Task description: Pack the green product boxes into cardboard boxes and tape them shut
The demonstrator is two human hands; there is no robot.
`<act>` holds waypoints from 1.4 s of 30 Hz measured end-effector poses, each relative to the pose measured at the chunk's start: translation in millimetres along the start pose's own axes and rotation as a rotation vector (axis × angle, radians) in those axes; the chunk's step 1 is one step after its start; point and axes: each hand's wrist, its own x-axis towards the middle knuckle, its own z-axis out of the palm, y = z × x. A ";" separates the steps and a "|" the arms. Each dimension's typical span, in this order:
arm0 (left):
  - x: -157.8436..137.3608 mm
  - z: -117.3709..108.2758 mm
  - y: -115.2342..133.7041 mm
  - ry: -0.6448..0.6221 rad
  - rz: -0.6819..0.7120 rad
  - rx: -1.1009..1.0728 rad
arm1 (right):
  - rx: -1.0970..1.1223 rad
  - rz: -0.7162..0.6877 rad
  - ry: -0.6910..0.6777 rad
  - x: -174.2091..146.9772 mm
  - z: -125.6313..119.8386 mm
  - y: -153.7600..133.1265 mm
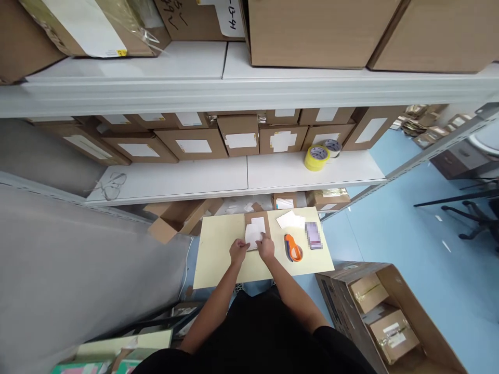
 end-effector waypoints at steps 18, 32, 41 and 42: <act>-1.3 22.1 9.0 0.083 -0.170 0.224 | -0.192 -0.089 -0.234 25.0 10.4 18.6; -25.5 23.8 -4.1 0.046 0.202 0.619 | -0.313 0.066 -0.171 6.2 12.6 7.1; 21.2 2.5 -25.2 -0.375 0.506 0.589 | -0.189 0.095 -0.045 -20.0 19.8 21.1; 25.4 0.8 -29.7 -0.403 0.506 0.570 | -0.172 0.078 -0.025 -25.4 20.9 25.7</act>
